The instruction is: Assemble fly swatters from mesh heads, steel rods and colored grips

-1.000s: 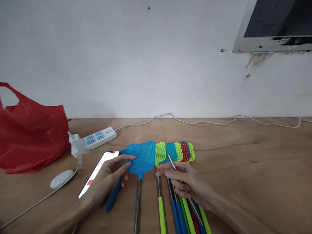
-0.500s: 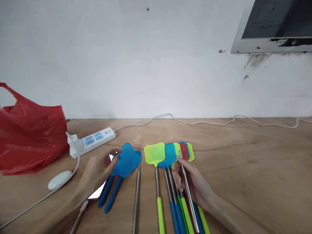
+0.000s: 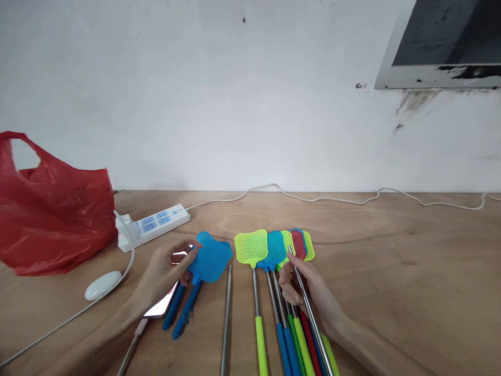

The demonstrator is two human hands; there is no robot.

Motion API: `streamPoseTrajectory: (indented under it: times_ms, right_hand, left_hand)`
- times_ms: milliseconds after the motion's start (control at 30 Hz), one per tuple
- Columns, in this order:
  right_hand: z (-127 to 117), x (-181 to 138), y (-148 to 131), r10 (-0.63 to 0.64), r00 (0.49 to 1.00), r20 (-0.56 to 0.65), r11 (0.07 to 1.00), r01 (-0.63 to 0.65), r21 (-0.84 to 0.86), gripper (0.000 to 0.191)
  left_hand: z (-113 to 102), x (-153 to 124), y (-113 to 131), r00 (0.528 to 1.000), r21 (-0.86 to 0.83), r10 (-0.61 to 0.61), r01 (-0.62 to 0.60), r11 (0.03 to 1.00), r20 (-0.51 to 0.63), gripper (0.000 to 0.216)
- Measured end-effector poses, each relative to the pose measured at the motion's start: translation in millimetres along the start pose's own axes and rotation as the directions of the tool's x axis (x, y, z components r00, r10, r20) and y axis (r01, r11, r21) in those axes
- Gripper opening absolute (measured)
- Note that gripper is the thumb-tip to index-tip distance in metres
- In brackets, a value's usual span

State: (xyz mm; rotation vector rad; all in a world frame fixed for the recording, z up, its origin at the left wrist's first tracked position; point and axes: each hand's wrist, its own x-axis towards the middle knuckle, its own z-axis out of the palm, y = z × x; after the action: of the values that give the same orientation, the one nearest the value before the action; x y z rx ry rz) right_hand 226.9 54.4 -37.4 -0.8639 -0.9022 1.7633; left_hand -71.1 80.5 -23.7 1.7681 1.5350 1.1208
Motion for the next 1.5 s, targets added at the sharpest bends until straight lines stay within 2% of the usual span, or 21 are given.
streamPoseTrajectory:
  times_ms: [133,233,367,533,700,800,933,1033,1100,1200,1300,1400,1500]
  right_hand:
    - [0.8,-0.3,-0.2,0.008,1.0,0.002,1.0,-0.008,0.023,0.054]
    - [1.0,-0.8,-0.4,-0.01,1.0,-0.003,1.0,0.01,-0.002,0.058]
    - [0.6,-0.6,0.8,-0.013,1.0,-0.001,0.999,0.013,-0.043,0.061]
    - [0.1,0.2,3.4,0.005,1.0,-0.013,0.995,-0.006,-0.097,0.061]
    - [-2.8,0.8,8.4,-0.012,0.999,-0.042,0.992,0.007,-0.13,0.056]
    - [-3.9,1.6,9.8,-0.041,0.994,-0.105,0.981,0.02,-0.195,0.053]
    - [-3.9,4.7,9.8,-0.026,0.991,-0.128,0.969,-0.006,-0.245,0.047]
    - [-3.5,5.8,10.9,-0.043,0.996,-0.073,0.975,0.026,-0.219,0.049]
    - [-1.8,4.0,11.5,-0.062,0.996,-0.061,0.971,0.046,-0.234,0.05]
    - [2.9,-1.2,11.2,-0.065,0.996,-0.055,0.938,0.043,-0.343,0.054]
    - [6.3,-4.2,11.4,-0.045,0.999,0.003,0.904,0.042,-0.426,0.058]
    - [5.8,-3.4,14.2,-0.042,0.999,0.029,0.894,0.05,-0.446,0.054]
    - [4.6,-2.1,17.4,-0.059,0.998,0.003,0.891,0.054,-0.451,0.056]
  left_hand:
    - [1.3,1.0,1.8,0.999,-0.065,-0.022,0.024,0.998,0.033,0.042]
    - [0.6,2.0,0.4,0.999,-0.031,-0.019,0.02,0.999,0.041,0.044]
    - [-0.3,2.8,-5.6,0.999,0.147,0.022,-0.026,0.989,0.028,0.035]
    - [-1.2,2.8,-5.1,0.993,0.401,0.119,-0.113,0.909,0.011,0.027]
    - [-1.9,-1.8,0.1,0.985,0.511,0.161,-0.173,0.842,0.068,0.027]
    - [2.3,-7.8,0.6,0.961,0.544,0.232,-0.277,0.792,0.152,0.027]
    - [10.4,-16.7,4.4,0.867,0.509,0.369,-0.496,0.704,0.335,0.025]
    - [13.6,-21.0,9.9,0.815,0.454,0.41,-0.572,0.684,0.41,0.022]
    - [14.4,-22.6,12.6,0.802,0.432,0.405,-0.583,0.688,0.439,0.021]
    - [15.6,-24.5,12.9,0.788,0.411,0.391,-0.592,0.693,0.476,0.02]
    - [17.4,-26.5,10.4,0.774,0.399,0.381,-0.601,0.692,0.506,0.02]
    - [19.0,-28.2,8.7,0.771,0.392,0.365,-0.597,0.7,0.522,0.019]
    - [20.2,-29.3,9.4,0.772,0.388,0.345,-0.586,0.711,0.535,0.016]
